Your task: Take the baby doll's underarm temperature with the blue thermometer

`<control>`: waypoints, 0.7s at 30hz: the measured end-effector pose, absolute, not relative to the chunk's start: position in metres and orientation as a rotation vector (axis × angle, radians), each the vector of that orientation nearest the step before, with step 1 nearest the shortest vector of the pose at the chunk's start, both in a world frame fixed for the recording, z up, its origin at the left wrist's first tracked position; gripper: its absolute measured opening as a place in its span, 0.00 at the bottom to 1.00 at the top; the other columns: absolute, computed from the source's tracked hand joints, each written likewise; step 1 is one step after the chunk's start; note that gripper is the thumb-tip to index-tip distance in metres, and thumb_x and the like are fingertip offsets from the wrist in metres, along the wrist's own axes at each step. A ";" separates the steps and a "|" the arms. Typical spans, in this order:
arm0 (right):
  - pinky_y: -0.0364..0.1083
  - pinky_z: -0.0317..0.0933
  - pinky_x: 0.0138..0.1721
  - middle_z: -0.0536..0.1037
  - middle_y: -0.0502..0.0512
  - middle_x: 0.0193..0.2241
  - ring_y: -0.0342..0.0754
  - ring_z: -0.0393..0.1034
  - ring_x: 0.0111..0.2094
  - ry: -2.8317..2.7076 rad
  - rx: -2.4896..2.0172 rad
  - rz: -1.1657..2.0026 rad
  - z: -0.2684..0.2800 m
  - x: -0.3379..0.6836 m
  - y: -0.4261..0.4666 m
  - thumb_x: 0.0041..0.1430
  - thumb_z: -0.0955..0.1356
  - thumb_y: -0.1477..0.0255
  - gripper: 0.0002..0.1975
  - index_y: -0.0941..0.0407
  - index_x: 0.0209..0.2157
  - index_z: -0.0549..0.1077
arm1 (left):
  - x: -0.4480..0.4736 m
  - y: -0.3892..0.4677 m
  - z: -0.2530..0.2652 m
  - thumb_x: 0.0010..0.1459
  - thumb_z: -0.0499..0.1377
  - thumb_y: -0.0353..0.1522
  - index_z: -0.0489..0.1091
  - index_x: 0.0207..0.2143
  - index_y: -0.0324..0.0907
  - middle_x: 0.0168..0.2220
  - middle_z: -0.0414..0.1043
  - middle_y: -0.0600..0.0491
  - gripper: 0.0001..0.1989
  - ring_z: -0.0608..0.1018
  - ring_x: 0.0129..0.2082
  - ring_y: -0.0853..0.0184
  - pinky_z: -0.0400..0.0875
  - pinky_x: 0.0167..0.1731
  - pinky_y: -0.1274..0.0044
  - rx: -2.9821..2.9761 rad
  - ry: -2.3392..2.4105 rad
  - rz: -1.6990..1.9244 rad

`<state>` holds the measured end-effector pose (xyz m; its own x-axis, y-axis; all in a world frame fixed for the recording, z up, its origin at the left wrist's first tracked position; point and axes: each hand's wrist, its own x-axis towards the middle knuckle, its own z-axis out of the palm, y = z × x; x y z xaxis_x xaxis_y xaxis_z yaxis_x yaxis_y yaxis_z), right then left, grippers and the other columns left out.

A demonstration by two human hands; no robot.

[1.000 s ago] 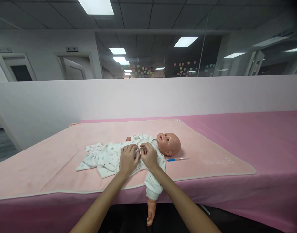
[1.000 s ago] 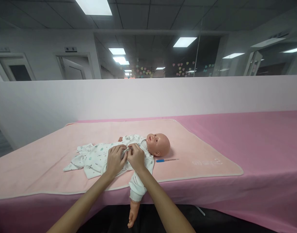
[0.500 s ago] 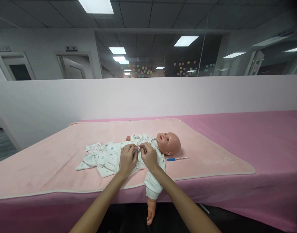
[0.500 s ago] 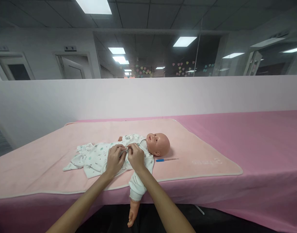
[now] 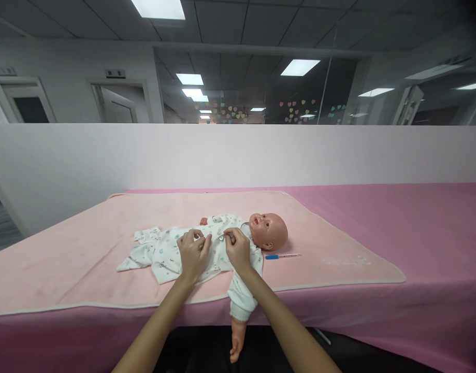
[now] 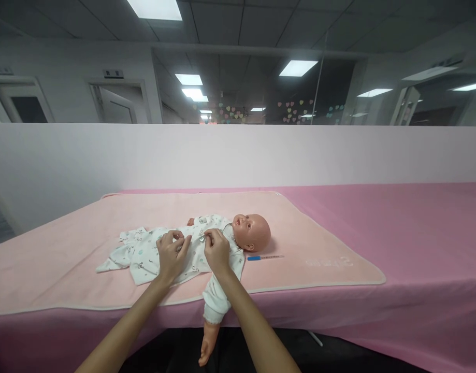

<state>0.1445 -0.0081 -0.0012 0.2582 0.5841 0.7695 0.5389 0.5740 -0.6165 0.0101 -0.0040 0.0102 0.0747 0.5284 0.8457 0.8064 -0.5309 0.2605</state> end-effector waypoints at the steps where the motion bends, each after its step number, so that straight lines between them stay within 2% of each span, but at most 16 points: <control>1: 0.41 0.56 0.26 0.73 0.52 0.26 0.43 0.63 0.23 -1.356 -1.052 0.050 -0.002 0.146 -0.007 0.52 0.59 0.77 0.10 0.56 0.28 0.70 | 0.005 -0.005 0.010 0.57 0.50 0.36 0.68 0.18 0.42 0.31 0.68 0.52 0.17 0.69 0.33 0.66 0.55 0.40 0.68 -2.121 -1.311 -1.406; 4: 0.41 0.55 0.24 0.72 0.52 0.24 0.43 0.61 0.21 -1.254 -1.077 0.076 -0.004 0.150 -0.003 0.52 0.59 0.76 0.08 0.57 0.28 0.69 | -0.019 -0.006 0.008 0.56 0.52 0.38 0.69 0.17 0.44 0.29 0.68 0.53 0.17 0.68 0.30 0.66 0.56 0.38 0.68 -2.095 -1.322 -1.418; 6: 0.41 0.54 0.22 0.71 0.51 0.23 0.42 0.60 0.18 -1.232 -1.105 0.075 -0.005 0.152 -0.003 0.53 0.59 0.75 0.09 0.57 0.29 0.69 | -0.035 -0.005 0.007 0.55 0.53 0.40 0.65 0.15 0.42 0.27 0.67 0.53 0.19 0.67 0.29 0.66 0.57 0.36 0.70 -1.999 -1.411 -1.503; 9: 0.41 0.55 0.22 0.73 0.53 0.27 0.41 0.61 0.19 -1.335 -1.133 -0.040 -0.004 0.149 -0.009 0.54 0.58 0.76 0.12 0.58 0.37 0.69 | -0.046 -0.006 0.007 0.56 0.51 0.40 0.61 0.15 0.42 0.25 0.66 0.53 0.20 0.68 0.30 0.66 0.59 0.33 0.72 -1.938 -1.493 -1.626; 11: 0.41 0.56 0.24 0.74 0.55 0.34 0.41 0.64 0.22 -1.545 -1.089 -0.175 -0.002 0.144 -0.016 0.55 0.57 0.76 0.15 0.58 0.44 0.67 | -0.041 -0.008 0.008 0.57 0.50 0.39 0.62 0.19 0.42 0.26 0.66 0.53 0.17 0.68 0.30 0.66 0.60 0.34 0.72 -1.950 -1.500 -1.631; 14: 0.40 0.57 0.25 0.74 0.55 0.39 0.43 0.68 0.28 -1.914 -0.970 -0.303 0.002 0.135 -0.024 0.55 0.58 0.75 0.18 0.56 0.49 0.64 | -0.024 -0.014 0.008 0.58 0.49 0.36 0.65 0.32 0.42 0.32 0.69 0.52 0.09 0.69 0.35 0.65 0.60 0.38 0.71 -2.186 -1.383 -1.415; 17: 0.39 0.57 0.26 0.75 0.55 0.37 0.44 0.69 0.30 -1.949 -1.002 -0.289 0.002 0.130 -0.025 0.56 0.58 0.75 0.17 0.55 0.47 0.66 | -0.013 -0.019 0.008 0.58 0.48 0.34 0.62 0.43 0.42 0.40 0.69 0.50 0.11 0.69 0.40 0.63 0.61 0.41 0.71 -2.402 -1.244 -1.240; 21: 0.39 0.57 0.25 0.73 0.53 0.30 0.43 0.67 0.28 -1.713 -1.093 -0.257 -0.001 0.130 -0.022 0.55 0.60 0.74 0.12 0.52 0.39 0.71 | -0.012 -0.022 0.008 0.59 0.46 0.33 0.62 0.44 0.43 0.42 0.68 0.51 0.12 0.69 0.42 0.63 0.61 0.43 0.71 -2.467 -1.234 -1.172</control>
